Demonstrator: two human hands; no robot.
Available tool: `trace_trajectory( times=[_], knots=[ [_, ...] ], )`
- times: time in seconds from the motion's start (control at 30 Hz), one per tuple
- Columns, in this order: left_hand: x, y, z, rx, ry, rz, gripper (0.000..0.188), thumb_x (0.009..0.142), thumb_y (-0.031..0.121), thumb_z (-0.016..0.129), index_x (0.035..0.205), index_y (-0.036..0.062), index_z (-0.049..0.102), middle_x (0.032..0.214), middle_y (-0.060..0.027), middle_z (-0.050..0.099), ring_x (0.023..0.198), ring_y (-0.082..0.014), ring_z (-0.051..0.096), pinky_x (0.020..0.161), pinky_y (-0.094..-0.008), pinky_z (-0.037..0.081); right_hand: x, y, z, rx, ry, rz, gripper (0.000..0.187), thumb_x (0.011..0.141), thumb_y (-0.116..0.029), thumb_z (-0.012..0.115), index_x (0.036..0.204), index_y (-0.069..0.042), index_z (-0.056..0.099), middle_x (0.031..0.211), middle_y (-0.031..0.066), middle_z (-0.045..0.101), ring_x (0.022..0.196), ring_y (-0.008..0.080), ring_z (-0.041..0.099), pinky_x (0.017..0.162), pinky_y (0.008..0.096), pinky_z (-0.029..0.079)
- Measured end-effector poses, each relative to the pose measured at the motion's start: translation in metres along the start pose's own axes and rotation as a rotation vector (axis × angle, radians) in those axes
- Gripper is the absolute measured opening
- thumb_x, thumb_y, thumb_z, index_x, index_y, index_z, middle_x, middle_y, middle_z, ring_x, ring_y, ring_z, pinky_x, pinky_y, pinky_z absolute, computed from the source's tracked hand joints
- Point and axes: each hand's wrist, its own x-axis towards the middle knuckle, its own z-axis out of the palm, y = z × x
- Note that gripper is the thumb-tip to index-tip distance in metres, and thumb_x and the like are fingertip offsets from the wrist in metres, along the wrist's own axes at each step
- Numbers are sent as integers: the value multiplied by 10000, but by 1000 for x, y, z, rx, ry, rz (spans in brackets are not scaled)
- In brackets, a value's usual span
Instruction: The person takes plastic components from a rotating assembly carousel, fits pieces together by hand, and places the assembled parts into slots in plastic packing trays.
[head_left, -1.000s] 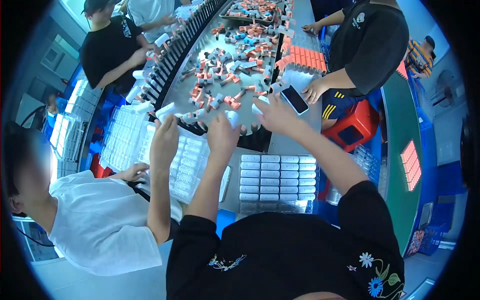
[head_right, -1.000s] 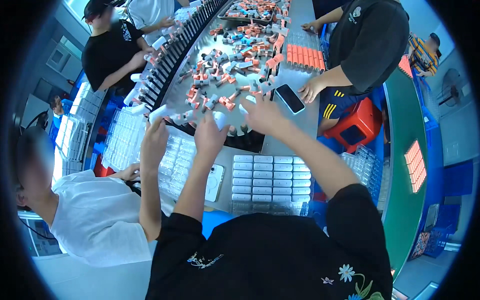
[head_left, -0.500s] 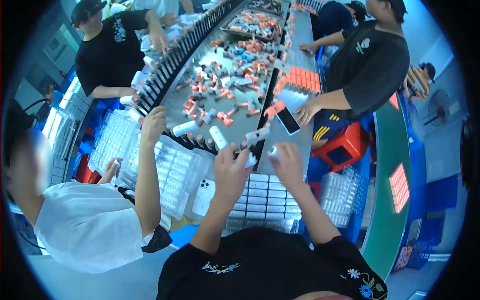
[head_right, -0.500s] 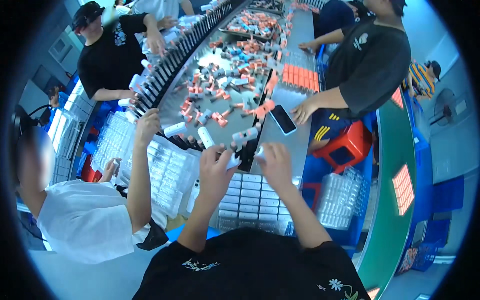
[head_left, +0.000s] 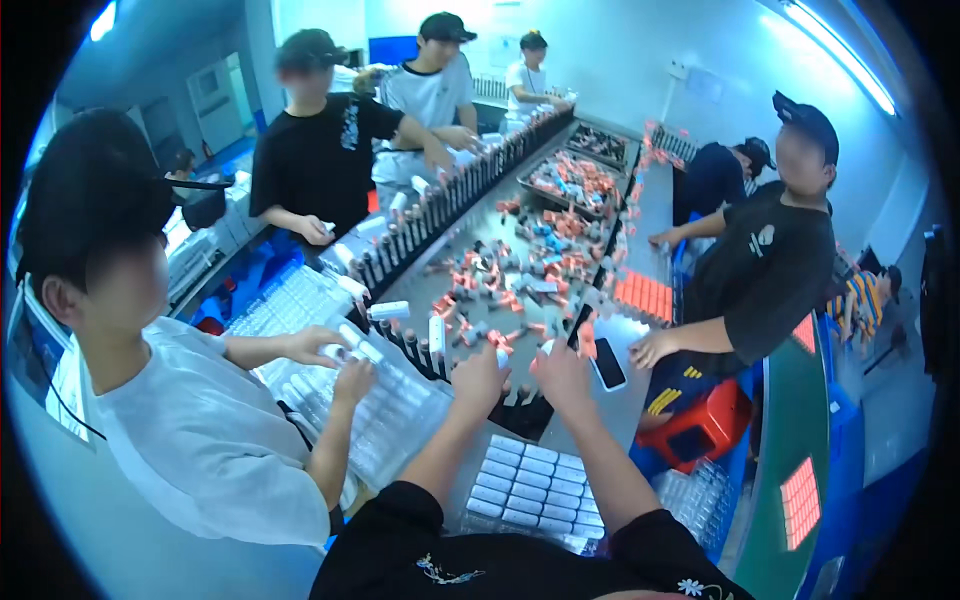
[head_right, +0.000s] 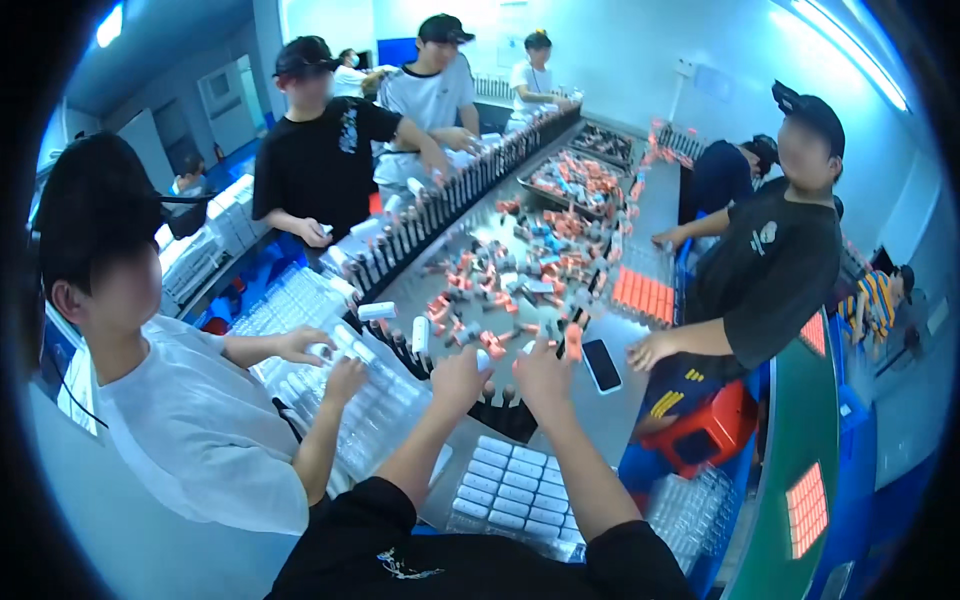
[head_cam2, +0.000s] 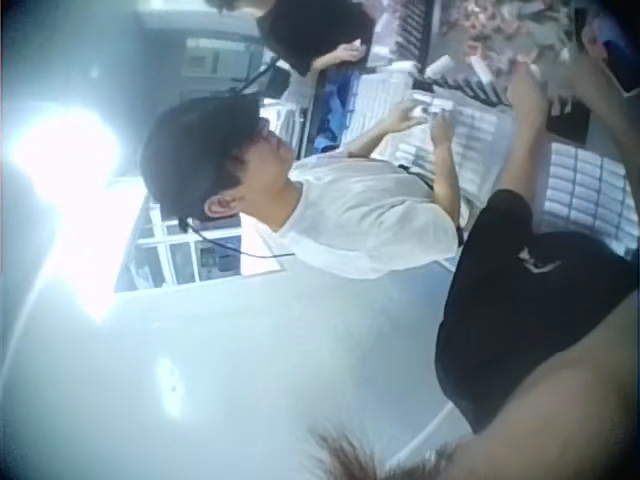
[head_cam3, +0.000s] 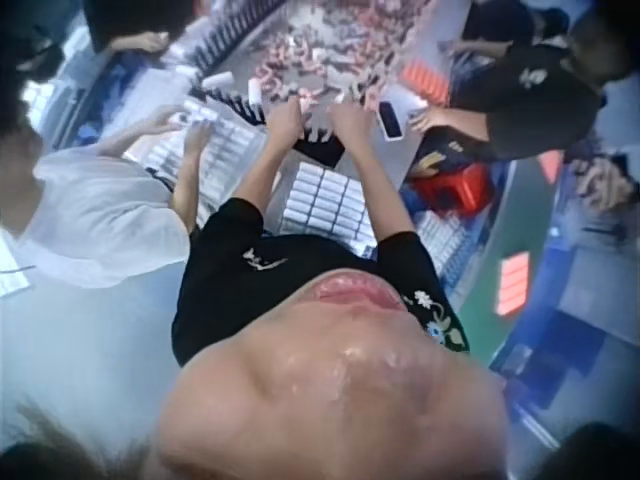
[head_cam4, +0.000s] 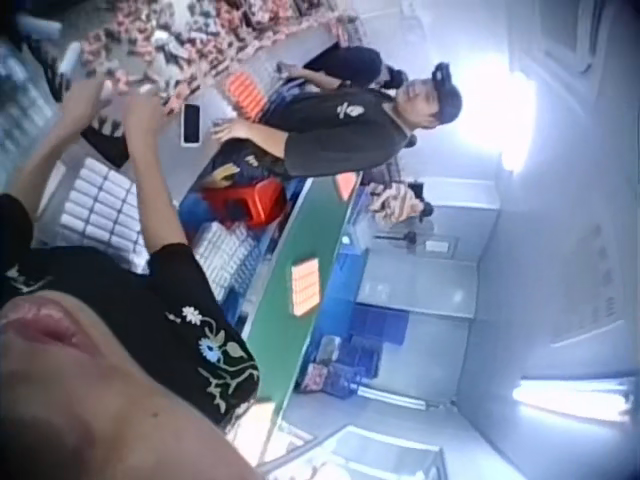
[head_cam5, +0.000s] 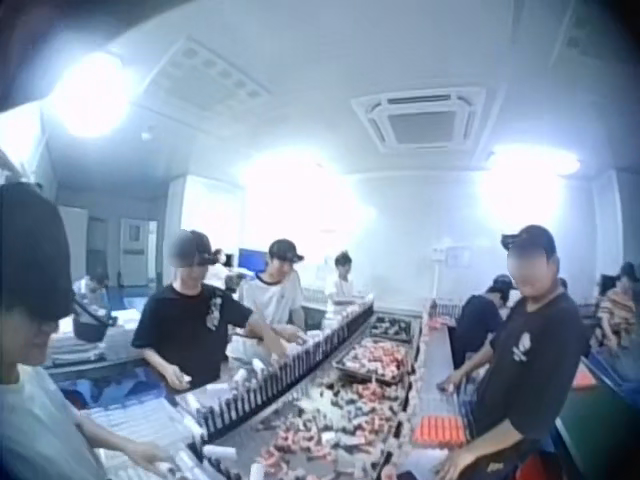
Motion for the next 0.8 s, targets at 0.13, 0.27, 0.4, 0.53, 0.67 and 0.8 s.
trace_trajectory(
  times=[0.13, 0.27, 0.4, 0.53, 0.67, 0.8],
  knots=[
    [-15, -21, -12, -80, 74, -219, 516, 850, 388, 811, 1119, 24, 564, 943, -221, 750, 881, -437, 742, 767, -527, 593, -18, -45, -12, 208, -140, 136, 369, 935, -319, 666, 1256, -139, 682, 1222, 254, 645, 788, 378, 737, 743, 552, 567],
    [-51, -11, -44, -53, -105, -273, 589, 925, 485, 697, 1171, -40, 596, 1005, -261, 743, 925, -468, 724, 806, -539, 583, 11, -69, -2, 54, -385, -78, 298, 970, -284, 634, 1224, -138, 691, 1274, 206, 594, 808, 372, 738, 699, 550, 598],
    [-144, -39, -56, -408, -461, -153, 568, 947, 432, 697, 1341, 28, 628, 1086, -224, 747, 962, -409, 731, 834, -482, 573, 45, -85, 6, 63, -400, -173, 293, 1006, -289, 595, 1208, -79, 619, 1185, 209, 640, 799, 323, 742, 660, 479, 601],
    [-280, -83, -54, -654, -679, -178, 545, 970, 401, 695, 1374, 43, 621, 1174, -211, 718, 1026, -354, 718, 885, -427, 564, 67, -125, -10, 381, -480, -146, 345, 1047, -342, 529, 1262, -73, 534, 886, 213, 743, 781, 356, 746, 656, 521, 582],
    [-377, -109, -35, -660, -851, -471, 556, 961, 416, 700, 1376, 63, 593, 1221, -214, 702, 1062, -374, 708, 912, -447, 557, 54, -158, 32, 107, -128, -247, 332, 1038, -322, 545, 1225, -48, 544, 883, 226, 720, 799, 433, 726, 649, 522, 586],
    [-373, -86, -27, -590, -652, -263, 469, 966, 322, 693, 1328, 38, 604, 1203, -246, 687, 1073, -416, 680, 904, -483, 551, 22, -177, 28, 186, -72, -137, 539, 984, -254, 621, 1402, 51, 471, 1051, 273, 694, 817, 443, 725, 710, 499, 596]
  ],
)
